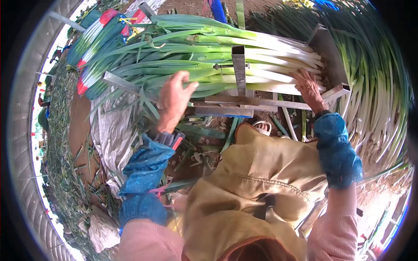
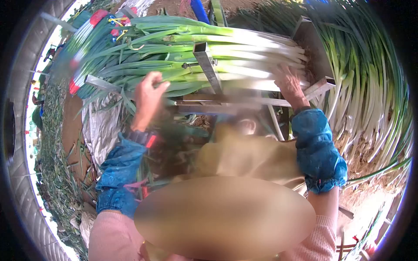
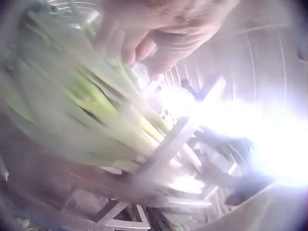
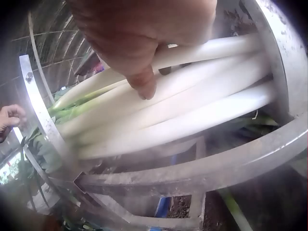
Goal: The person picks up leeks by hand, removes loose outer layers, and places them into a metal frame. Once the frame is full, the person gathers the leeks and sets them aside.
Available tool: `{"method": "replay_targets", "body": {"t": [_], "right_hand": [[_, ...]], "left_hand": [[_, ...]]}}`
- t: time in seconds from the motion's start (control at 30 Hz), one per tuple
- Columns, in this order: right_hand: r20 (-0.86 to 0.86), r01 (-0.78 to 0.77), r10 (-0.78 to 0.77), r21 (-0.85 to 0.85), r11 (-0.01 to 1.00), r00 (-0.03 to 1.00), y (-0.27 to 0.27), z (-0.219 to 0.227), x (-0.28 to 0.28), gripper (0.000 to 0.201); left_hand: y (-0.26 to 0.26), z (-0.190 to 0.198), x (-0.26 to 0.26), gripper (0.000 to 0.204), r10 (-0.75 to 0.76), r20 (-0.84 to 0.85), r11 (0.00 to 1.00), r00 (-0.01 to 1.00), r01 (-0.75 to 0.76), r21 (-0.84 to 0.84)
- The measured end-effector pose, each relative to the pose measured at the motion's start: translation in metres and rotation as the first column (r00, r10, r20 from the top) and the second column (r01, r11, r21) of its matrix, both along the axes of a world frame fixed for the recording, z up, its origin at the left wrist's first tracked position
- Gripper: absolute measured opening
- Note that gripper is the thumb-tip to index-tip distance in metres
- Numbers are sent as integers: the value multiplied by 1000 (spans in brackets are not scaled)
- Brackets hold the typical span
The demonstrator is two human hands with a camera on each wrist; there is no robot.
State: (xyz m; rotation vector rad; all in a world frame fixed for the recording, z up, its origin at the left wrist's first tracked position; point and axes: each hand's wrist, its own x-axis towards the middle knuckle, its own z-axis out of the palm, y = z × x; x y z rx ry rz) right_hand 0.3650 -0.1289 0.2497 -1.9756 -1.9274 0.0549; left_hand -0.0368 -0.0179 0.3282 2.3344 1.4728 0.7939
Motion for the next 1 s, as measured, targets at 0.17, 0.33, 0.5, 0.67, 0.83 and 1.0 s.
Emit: {"method": "replay_targets", "body": {"t": [0.17, 0.33, 0.5, 0.67, 0.83, 1.0], "right_hand": [[-9, -36, 36, -5, 999, 999, -5, -6, 7, 47], [53, 7, -7, -4, 1000, 999, -9, -15, 5, 45], [63, 24, -28, 63, 998, 998, -10, -4, -1, 43], [281, 0, -42, 150, 989, 959, -8, -2, -4, 58], [449, 64, -87, 66, 996, 889, -19, -20, -19, 60], [361, 75, -69, 0, 997, 930, -20, -17, -16, 57]], "left_hand": [[9, -9, 65, 59, -212, -481, 870, 851, 388, 303], [32, -47, 73, 44, -221, -577, 774, 786, 501, 387], [48, -50, 76, 26, -230, -602, 709, 765, 556, 435], [66, -53, 89, 19, -226, -607, 753, 762, 532, 387], [67, -105, 99, 20, -139, -550, 710, 824, 470, 524], [17, -75, 78, 30, -195, -674, 783, 713, 526, 331]]}}
